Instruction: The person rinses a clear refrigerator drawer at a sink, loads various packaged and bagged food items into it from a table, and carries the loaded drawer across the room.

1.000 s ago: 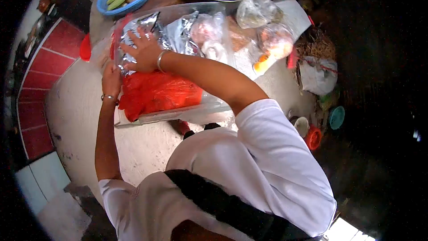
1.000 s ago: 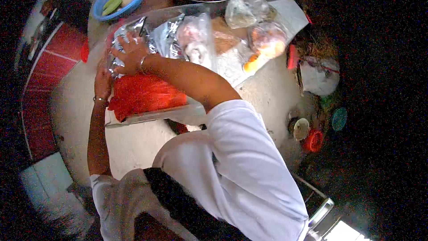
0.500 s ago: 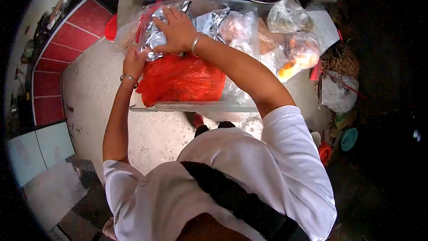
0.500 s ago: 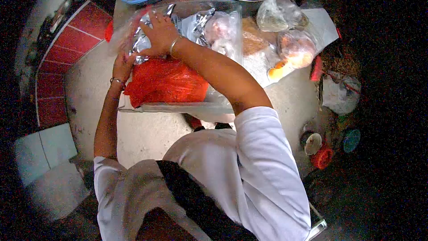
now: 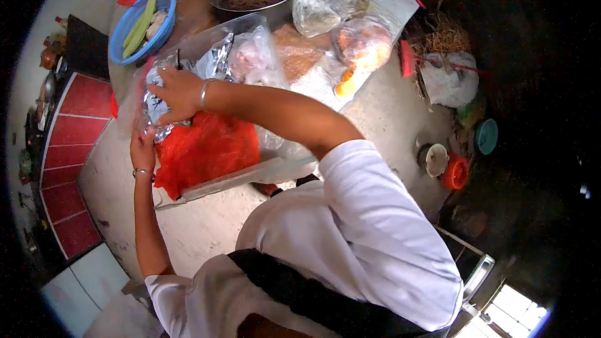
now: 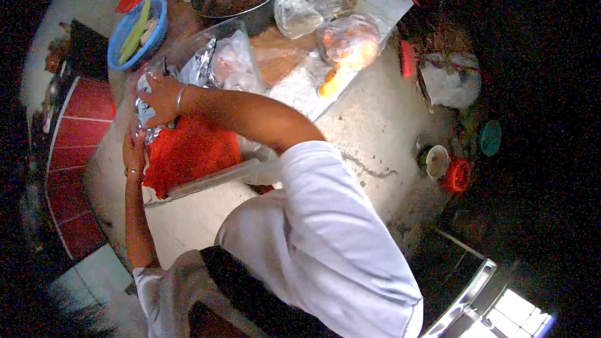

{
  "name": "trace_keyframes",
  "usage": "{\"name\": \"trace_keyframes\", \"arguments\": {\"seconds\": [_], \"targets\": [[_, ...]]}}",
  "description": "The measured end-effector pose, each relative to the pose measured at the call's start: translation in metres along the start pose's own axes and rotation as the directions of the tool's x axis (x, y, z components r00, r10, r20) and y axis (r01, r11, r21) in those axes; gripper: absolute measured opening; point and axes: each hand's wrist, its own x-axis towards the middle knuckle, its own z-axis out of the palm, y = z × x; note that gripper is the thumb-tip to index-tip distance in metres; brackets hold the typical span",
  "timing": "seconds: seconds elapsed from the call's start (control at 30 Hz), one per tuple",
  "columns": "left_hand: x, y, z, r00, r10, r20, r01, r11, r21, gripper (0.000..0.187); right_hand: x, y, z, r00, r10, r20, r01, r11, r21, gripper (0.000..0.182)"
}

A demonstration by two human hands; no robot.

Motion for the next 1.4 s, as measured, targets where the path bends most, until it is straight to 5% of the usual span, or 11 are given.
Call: {"name": "trace_keyframes", "arguments": {"seconds": [0.03, 0.13, 0.2, 0.27, 0.3, 0.33, 0.4, 0.63, 0.93, 1.23, 1.4], "targets": [[0.003, 0.002, -0.001, 1.000, 0.002, 0.003, -0.002, 1.000, 0.015, 0.036, -0.009, -0.003, -0.017, 0.982, -0.046, -0.184, 0.040, 0.998, -0.038, 0.062], [0.002, 0.021, 0.000, 1.000, -0.011, -0.018, 0.011, 0.999, 0.032, 0.037, -0.059, 0.001, -0.112, 0.946, 0.162, -0.282, -0.107, 0.974, 0.199, 0.038], [0.008, -0.003, -0.002, 0.982, -0.161, 0.096, 0.151, 0.983, 0.104, 0.036, -0.099, 0.033, -0.138, 0.610, 0.276, -0.743, -0.244, 0.957, 0.155, 0.022], [0.008, 0.002, -0.002, 0.989, -0.121, 0.080, 0.105, 0.979, 0.175, 0.035, -0.133, 0.096, -0.150, 0.454, 0.372, -0.810, -0.463, 0.875, 0.141, 0.027], [0.010, -0.004, 0.003, 0.991, -0.119, 0.057, 0.120, 0.993, -0.019, 0.038, -0.151, 0.125, -0.154, 0.415, 0.374, -0.829, -0.606, 0.794, 0.054, 0.031], [0.010, -0.002, 0.003, 0.991, -0.118, 0.061, 0.117, 0.993, 0.014, 0.037, -0.167, 0.147, -0.159, 0.487, 0.566, -0.665, -0.750, 0.661, 0.013, 0.048], [0.009, 0.008, 0.002, 0.991, -0.116, 0.070, 0.110, 0.991, 0.079, 0.036, -0.188, 0.200, -0.126, 0.487, 0.476, -0.732, -0.826, 0.524, -0.209, 0.055], [0.003, 0.040, 0.015, 0.987, -0.143, 0.073, 0.141, 0.990, 0.026, 0.033, -0.200, 0.207, -0.099, 0.588, 0.518, -0.621, -0.808, 0.415, -0.419, 0.080], [0.005, 0.032, 0.014, 0.985, -0.161, 0.068, 0.158, 0.986, 0.046, 0.035, -0.179, 0.221, -0.132, 0.460, 0.785, -0.414, -0.882, 0.349, -0.317, 0.098], [0.001, 0.013, 0.010, 0.988, -0.138, 0.074, 0.135, 0.990, 0.037, 0.033, -0.180, 0.214, -0.139, 0.499, 0.793, -0.349, -0.864, 0.422, -0.274, 0.066], [-0.002, 0.017, 0.007, 0.978, -0.185, 0.094, 0.184, 0.983, 0.028, 0.033, -0.178, 0.211, -0.133, 0.436, 0.778, -0.453, -0.897, 0.418, -0.144, 0.068]]}}
